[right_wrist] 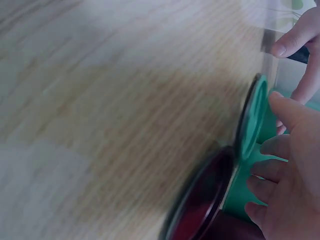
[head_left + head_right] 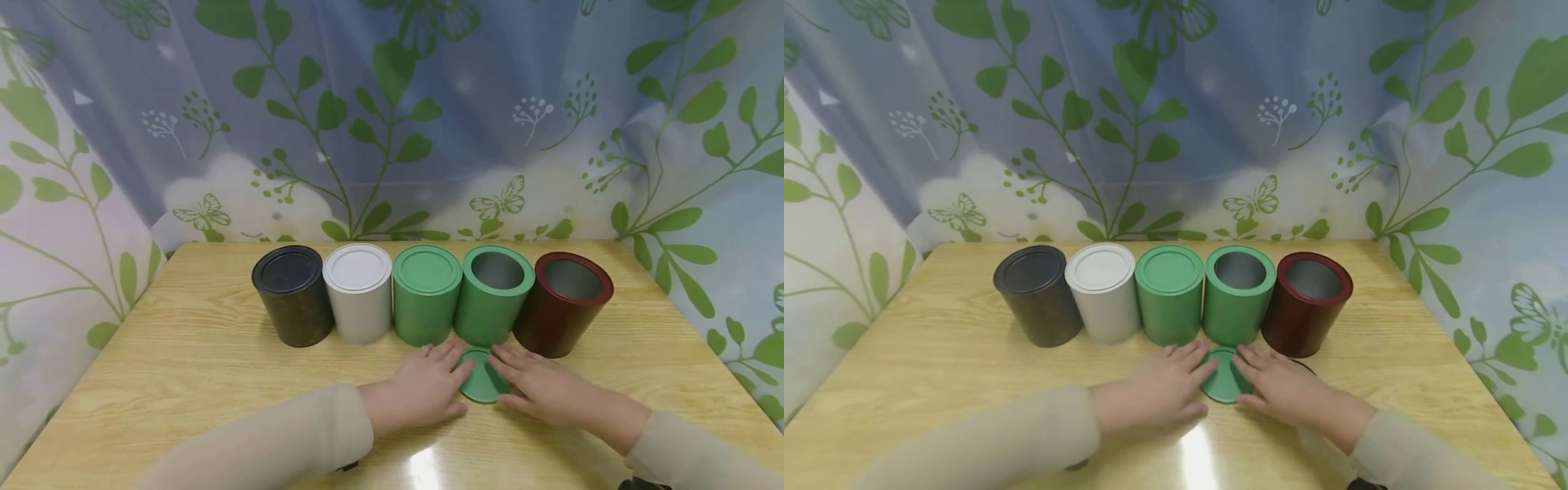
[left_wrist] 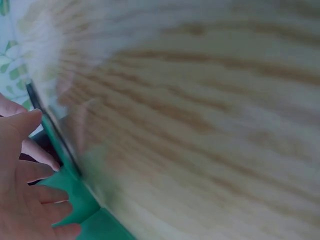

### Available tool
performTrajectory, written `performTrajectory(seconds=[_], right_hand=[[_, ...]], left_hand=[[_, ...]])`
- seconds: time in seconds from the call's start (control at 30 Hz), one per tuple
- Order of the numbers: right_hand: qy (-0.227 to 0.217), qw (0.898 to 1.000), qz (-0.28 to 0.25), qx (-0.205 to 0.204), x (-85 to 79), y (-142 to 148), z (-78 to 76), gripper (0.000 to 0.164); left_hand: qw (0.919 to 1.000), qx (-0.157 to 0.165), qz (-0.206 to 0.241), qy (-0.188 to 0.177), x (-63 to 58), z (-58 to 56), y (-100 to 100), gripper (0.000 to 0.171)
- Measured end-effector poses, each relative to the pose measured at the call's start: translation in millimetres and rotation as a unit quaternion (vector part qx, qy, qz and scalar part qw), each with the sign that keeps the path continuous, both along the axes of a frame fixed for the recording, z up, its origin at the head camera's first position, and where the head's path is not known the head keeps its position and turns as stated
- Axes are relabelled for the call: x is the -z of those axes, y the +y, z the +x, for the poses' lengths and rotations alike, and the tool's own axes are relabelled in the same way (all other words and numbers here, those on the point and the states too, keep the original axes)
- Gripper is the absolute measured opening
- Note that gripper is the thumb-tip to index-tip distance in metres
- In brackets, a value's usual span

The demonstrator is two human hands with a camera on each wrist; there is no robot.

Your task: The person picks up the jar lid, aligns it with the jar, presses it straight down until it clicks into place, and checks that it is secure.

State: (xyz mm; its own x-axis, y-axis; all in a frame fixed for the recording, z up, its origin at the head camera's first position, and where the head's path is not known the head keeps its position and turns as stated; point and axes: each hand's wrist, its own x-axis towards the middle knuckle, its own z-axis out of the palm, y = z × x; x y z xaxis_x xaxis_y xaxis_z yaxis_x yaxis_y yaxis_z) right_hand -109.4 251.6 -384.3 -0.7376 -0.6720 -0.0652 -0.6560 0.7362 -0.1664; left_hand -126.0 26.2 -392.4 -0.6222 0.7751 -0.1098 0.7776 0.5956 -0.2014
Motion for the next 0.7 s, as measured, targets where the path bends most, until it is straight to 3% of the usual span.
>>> performTrajectory(seconds=[0.2,0.33,0.5,0.7], right_hand=[[-0.005,1.0,0.006,0.002,6.0,-2,0.8,0.064],[0.017,1.0,0.009,0.009,6.5,-5,2.4,0.067],[0.037,0.999,0.014,0.023,9.7,-8,2.6,0.073],[0.004,0.999,-0.005,0.036,13.6,-11,4.0,0.069]], left_hand=[[0.999,-0.027,-0.014,-0.031,8.6,-1.8,10,0.069],[0.9982,-0.036,-0.027,-0.039,10.1,-2.7,15,0.068],[0.998,-0.023,-0.046,-0.036,6.9,-1.2,15,0.063],[0.9978,0.006,-0.063,-0.017,6.7,1.1,15,0.057]])
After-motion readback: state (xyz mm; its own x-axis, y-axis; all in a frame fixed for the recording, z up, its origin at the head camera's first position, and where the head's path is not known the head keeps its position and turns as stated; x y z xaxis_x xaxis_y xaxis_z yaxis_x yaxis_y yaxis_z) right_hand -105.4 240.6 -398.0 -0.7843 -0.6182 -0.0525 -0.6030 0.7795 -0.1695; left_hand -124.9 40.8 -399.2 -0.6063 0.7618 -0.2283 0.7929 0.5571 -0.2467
